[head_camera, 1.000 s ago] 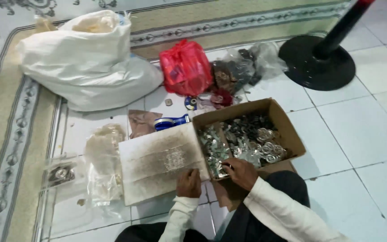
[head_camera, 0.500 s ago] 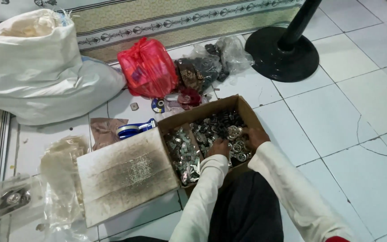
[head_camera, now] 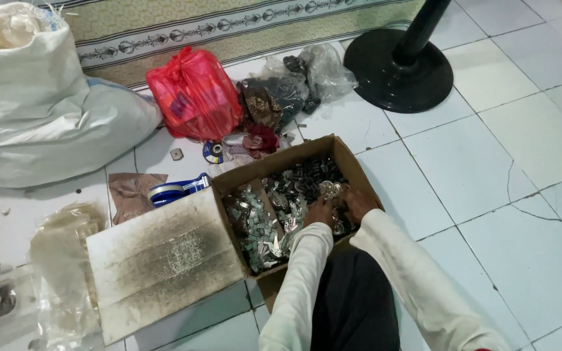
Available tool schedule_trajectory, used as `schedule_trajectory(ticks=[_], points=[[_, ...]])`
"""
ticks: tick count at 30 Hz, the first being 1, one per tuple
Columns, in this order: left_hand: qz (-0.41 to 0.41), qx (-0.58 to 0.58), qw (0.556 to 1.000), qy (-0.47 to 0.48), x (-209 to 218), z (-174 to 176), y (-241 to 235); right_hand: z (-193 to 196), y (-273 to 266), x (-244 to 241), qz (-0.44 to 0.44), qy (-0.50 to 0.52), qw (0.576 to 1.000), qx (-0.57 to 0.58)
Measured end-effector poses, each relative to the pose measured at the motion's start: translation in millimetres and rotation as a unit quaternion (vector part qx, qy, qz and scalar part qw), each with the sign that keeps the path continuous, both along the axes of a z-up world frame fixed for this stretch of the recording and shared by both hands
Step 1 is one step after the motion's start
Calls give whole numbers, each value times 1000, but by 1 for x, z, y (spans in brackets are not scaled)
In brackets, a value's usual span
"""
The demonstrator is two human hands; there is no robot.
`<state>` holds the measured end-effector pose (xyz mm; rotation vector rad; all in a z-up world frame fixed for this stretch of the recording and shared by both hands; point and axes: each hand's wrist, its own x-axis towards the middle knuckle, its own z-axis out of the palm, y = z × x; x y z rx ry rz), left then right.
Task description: Picking small metal rings from a cardboard box, arranging them on a template board for counting or inspection, and then transferring them into a plastic bag.
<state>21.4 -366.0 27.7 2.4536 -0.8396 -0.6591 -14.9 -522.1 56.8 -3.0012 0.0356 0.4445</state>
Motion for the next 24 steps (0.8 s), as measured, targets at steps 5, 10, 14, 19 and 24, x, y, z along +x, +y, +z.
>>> schedule_trajectory(ticks=[5,10,14,19,24], points=[[30,-36,999,-15,4,-14,1,86,41,-13,-26,-1,997,67],[88,-59,994,-24,-1,34,15,4,-2,-1,-84,-16,987,138],[150,-98,981,74,0,13,22,19,4,-6,-98,-54,992,62],[242,-234,940,59,13,-69,7,1,6,-10,-194,-97,932,289],[354,-426,775,304,7,-63,28,11,20,-16,-283,-87,812,503]])
